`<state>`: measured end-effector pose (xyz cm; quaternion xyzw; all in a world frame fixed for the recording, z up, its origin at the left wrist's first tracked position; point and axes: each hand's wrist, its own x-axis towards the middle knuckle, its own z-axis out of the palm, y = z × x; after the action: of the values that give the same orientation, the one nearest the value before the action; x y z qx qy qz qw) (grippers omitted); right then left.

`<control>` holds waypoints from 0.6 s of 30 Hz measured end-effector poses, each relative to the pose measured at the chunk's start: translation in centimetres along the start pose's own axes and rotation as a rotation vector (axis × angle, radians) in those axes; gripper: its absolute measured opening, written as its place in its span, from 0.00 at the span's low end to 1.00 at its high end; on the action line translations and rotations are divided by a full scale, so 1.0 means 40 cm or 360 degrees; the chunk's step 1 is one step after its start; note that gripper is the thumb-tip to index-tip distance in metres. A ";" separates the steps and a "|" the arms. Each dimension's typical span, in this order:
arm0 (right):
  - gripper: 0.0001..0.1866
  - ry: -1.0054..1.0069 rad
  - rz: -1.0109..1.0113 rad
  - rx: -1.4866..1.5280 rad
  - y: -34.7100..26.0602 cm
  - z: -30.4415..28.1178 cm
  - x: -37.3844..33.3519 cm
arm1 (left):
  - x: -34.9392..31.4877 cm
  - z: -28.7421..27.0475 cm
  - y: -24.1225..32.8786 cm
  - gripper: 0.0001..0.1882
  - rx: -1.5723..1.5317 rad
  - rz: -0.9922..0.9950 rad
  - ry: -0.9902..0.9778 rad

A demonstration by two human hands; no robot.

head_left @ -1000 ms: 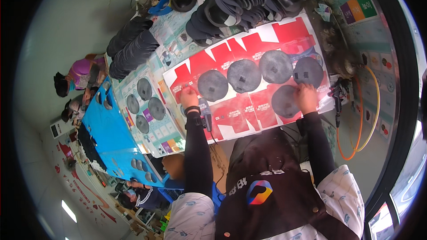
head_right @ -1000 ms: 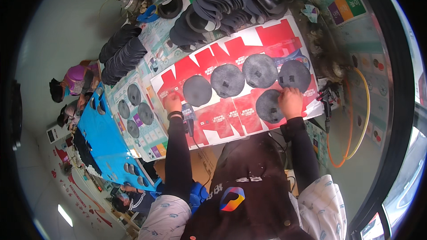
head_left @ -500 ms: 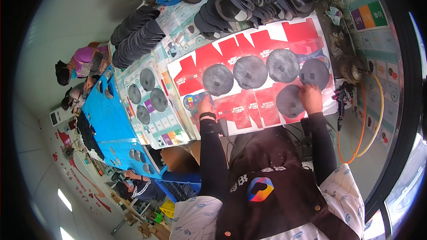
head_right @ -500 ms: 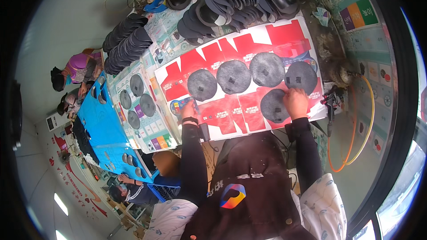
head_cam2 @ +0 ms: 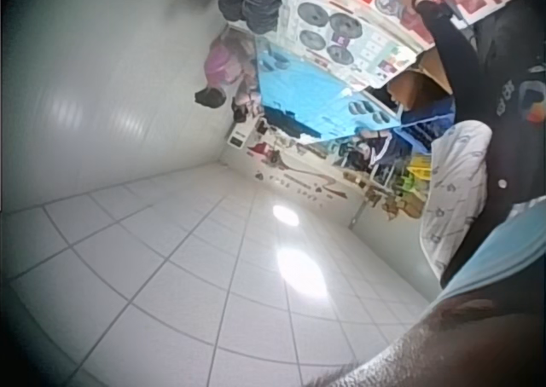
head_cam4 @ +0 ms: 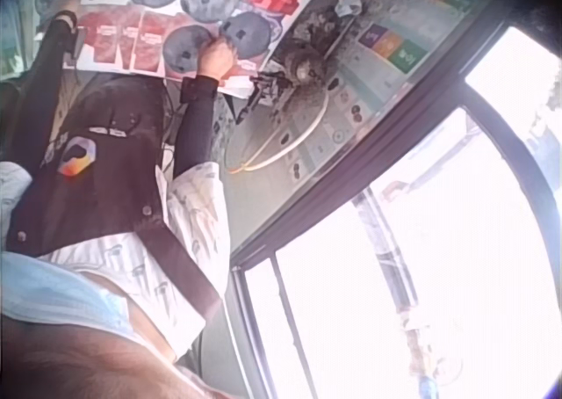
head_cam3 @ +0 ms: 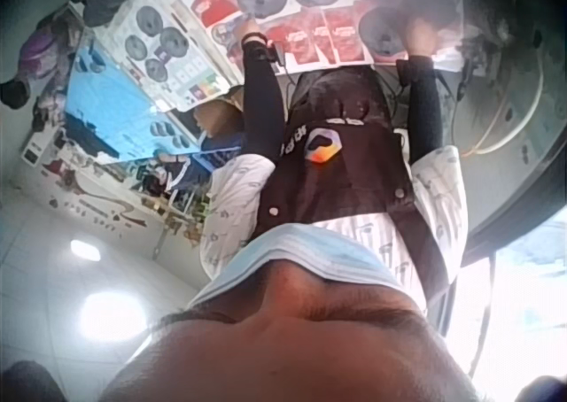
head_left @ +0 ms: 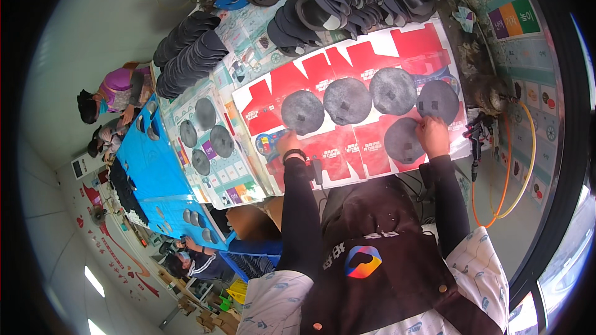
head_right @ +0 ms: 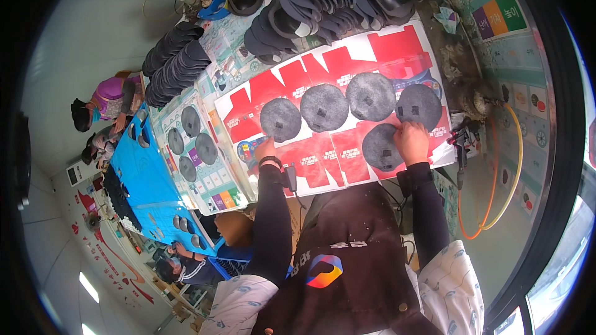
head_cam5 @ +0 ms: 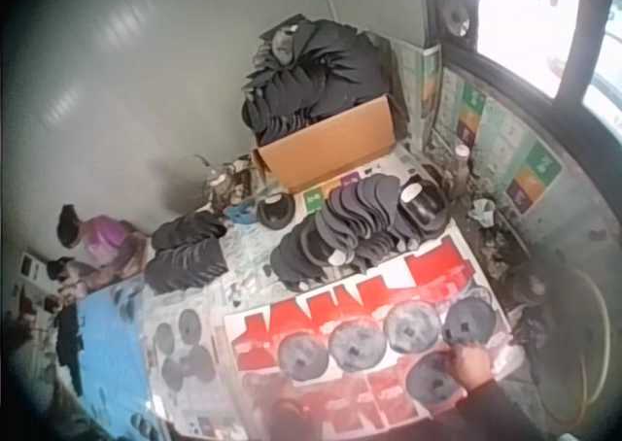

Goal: Applying adhesive and assembling small circular components onto a sheet for shoe manufacturing.

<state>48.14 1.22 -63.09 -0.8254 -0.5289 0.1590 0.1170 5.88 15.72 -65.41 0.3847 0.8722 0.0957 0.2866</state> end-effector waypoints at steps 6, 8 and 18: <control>0.04 0.0019 0.0016 -0.0029 0.025 -0.007 -0.002 | 0.007 -0.006 0.045 0.24 0.0161 0.0020 -0.0192; 0.04 -0.0006 -0.0020 -0.0051 0.039 -0.017 0.001 | 0.011 0.006 0.066 0.26 0.0422 0.0040 -0.0227; 0.08 -0.0706 0.0152 0.1065 -0.161 -0.288 -0.053 | -0.051 -0.296 0.071 0.06 -0.1564 -0.0147 -0.1040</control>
<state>46.36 1.66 -49.85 -0.7111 -0.4215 0.5018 0.2547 1.95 16.82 -53.74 0.1781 0.6080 0.3524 0.6888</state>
